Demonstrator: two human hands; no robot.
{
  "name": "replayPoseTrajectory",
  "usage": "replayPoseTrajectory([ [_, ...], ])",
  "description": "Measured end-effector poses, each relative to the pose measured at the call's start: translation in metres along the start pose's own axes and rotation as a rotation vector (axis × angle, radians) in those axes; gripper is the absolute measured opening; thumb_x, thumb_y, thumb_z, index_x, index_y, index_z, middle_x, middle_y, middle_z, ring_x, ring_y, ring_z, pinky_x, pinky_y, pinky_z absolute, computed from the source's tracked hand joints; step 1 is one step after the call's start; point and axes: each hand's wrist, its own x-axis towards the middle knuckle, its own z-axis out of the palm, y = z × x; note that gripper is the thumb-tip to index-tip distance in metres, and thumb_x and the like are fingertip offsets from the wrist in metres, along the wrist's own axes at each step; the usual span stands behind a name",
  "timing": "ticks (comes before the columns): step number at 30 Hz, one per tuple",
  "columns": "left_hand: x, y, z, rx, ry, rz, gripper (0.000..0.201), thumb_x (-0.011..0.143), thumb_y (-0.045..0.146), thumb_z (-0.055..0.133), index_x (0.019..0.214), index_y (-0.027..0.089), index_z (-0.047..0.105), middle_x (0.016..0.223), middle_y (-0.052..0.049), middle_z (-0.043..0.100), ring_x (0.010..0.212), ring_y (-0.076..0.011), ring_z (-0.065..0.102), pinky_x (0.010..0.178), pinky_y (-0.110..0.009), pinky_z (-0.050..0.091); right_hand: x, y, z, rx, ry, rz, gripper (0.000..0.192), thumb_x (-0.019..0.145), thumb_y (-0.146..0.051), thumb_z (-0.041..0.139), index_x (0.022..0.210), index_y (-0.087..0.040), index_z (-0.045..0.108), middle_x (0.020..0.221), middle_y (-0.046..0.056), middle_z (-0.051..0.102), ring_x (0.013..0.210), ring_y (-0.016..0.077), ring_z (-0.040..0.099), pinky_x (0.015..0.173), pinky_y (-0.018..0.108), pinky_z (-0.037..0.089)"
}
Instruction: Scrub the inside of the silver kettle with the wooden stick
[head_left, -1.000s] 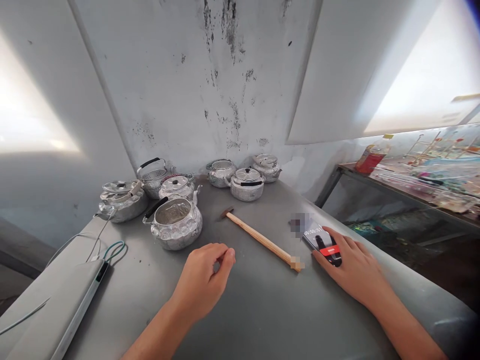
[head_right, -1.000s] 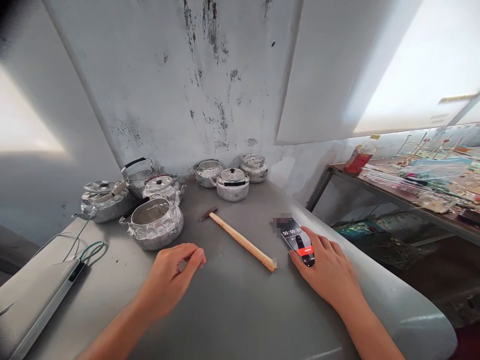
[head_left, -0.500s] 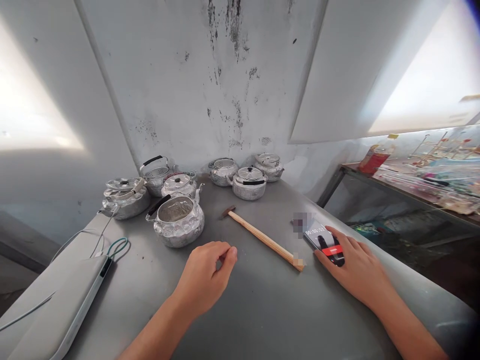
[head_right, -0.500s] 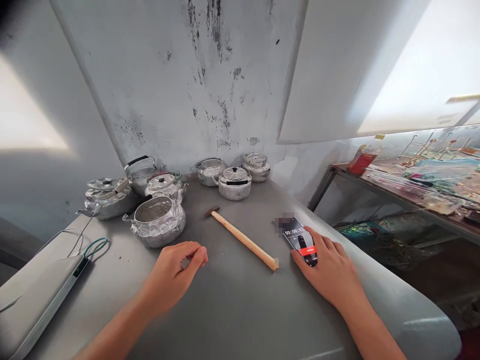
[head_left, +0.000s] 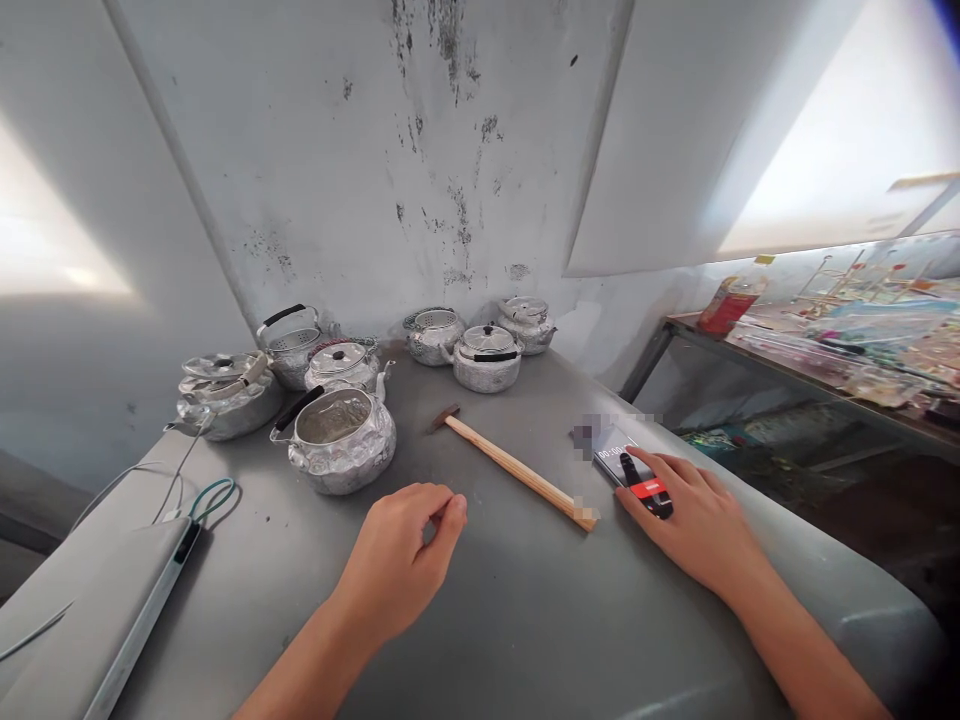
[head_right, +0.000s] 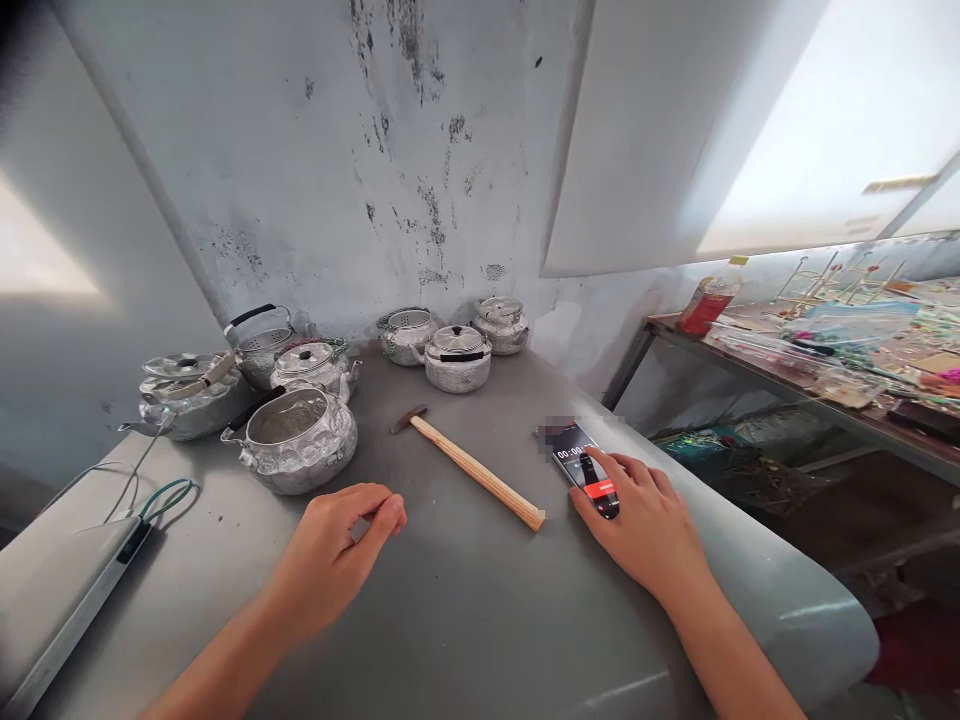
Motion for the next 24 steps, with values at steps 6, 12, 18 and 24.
replayPoseTrajectory([
  [6, 0.000, -0.002, 0.001, 0.004, -0.007, 0.001, 0.046, 0.111, 0.040, 0.041, 0.076, 0.020, 0.062, 0.073, -0.001, 0.064, 0.069, -0.0158, 0.055, 0.059, -0.028, 0.035, 0.000, -0.003, -0.002, 0.012, -0.007, 0.026, 0.067, 0.098, -0.057, 0.049, 0.153, -0.019, 0.054, 0.142, 0.017, 0.070, 0.130, 0.0440, 0.062, 0.107, 0.059, 0.050],
  [12, 0.000, -0.002, 0.003, -0.008, -0.028, -0.015, 0.046, 0.111, 0.039, 0.040, 0.076, 0.020, 0.063, 0.072, -0.001, 0.064, 0.068, -0.0157, 0.053, 0.059, -0.028, 0.034, -0.001, -0.002, -0.004, 0.033, -0.024, 0.064, 0.072, 0.097, -0.058, 0.050, 0.155, -0.016, 0.049, 0.140, 0.019, 0.070, 0.132, 0.0442, 0.061, 0.106, 0.057, 0.051],
  [18, -0.001, 0.003, 0.000, -0.007, -0.055, -0.005, 0.043, 0.109, 0.035, 0.040, 0.075, 0.020, 0.062, 0.070, 0.000, 0.062, 0.067, -0.0155, 0.052, 0.064, -0.030, 0.034, 0.000, -0.004, -0.007, 0.048, -0.055, 0.114, 0.071, 0.096, -0.058, 0.054, 0.154, -0.019, 0.046, 0.138, 0.019, 0.072, 0.129, 0.0447, 0.063, 0.102, 0.053, 0.053],
  [24, 0.003, 0.004, 0.000, -0.008, -0.015, 0.008, 0.039, 0.107, 0.031, 0.044, 0.070, 0.019, 0.043, 0.067, 0.002, 0.052, 0.064, -0.0140, 0.044, 0.064, -0.031, 0.030, 0.005, -0.011, -0.021, 0.020, 0.038, 0.088, 0.068, 0.092, -0.058, 0.050, 0.145, -0.014, 0.053, 0.143, 0.025, 0.066, 0.134, 0.0516, 0.059, 0.112, 0.060, 0.046],
])
